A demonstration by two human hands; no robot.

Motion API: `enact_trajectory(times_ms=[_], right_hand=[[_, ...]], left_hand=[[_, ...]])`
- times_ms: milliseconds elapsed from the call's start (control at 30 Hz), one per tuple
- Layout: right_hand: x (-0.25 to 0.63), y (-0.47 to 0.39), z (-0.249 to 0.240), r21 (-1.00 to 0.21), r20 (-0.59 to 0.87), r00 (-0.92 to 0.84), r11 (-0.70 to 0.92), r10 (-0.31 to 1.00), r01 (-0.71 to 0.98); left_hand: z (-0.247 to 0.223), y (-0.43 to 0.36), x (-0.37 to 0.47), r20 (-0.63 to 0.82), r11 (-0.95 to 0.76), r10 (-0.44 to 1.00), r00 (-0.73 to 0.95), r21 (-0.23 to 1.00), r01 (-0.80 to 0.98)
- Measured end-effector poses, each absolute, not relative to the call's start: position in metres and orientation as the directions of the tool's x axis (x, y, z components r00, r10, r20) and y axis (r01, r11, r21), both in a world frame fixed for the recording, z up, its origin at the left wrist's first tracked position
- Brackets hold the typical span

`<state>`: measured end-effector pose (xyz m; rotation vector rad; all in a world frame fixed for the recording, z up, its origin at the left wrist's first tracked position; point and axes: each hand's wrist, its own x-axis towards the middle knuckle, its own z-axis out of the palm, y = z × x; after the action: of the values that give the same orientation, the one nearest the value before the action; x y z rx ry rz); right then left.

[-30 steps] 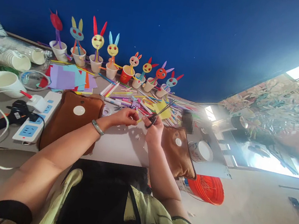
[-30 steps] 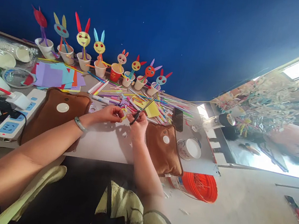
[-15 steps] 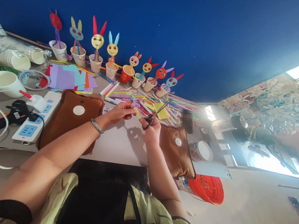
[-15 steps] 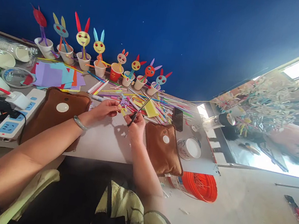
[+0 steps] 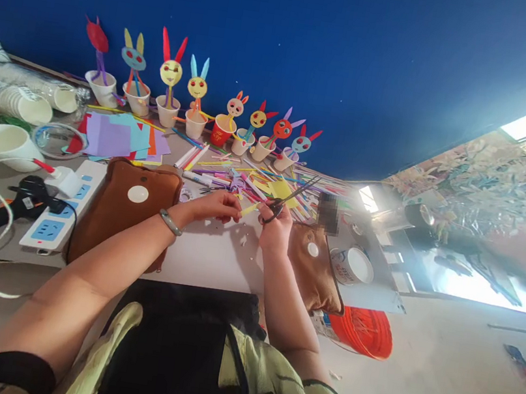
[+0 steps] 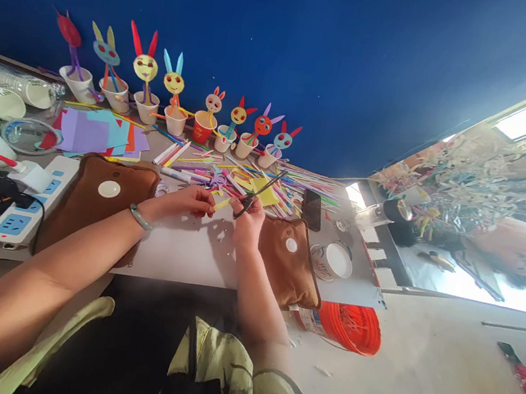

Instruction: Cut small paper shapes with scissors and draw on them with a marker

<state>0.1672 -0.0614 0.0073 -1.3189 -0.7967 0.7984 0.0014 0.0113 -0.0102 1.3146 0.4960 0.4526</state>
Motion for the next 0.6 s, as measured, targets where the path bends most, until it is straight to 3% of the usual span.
enact_trajectory(times_ms=[133, 300, 600], right_hand=[[0.1696, -0.0624, 0.0084, -0.998, 0.048, 0.426, 0.056, 0.904, -0.006], [0.1681, -0.0629, 0.0097, -1.0, 0.028, 0.346, 0.023, 0.938, 0.018], [0.1653, -0.061, 0.0028, -0.999, 0.053, 0.366, 0.048, 0.929, 0.023]], left_hand=[[-0.0095, 0.0105, 0.0012, -0.128, 0.139, 0.495, 0.859, 0.988, 0.067], [-0.0123, 0.0117, 0.0032, -0.068, 0.186, 0.588, 0.806, 0.981, -0.053], [-0.0177, 0.0126, 0.0045, -0.051, 0.215, 0.602, 0.797, 0.972, -0.1]])
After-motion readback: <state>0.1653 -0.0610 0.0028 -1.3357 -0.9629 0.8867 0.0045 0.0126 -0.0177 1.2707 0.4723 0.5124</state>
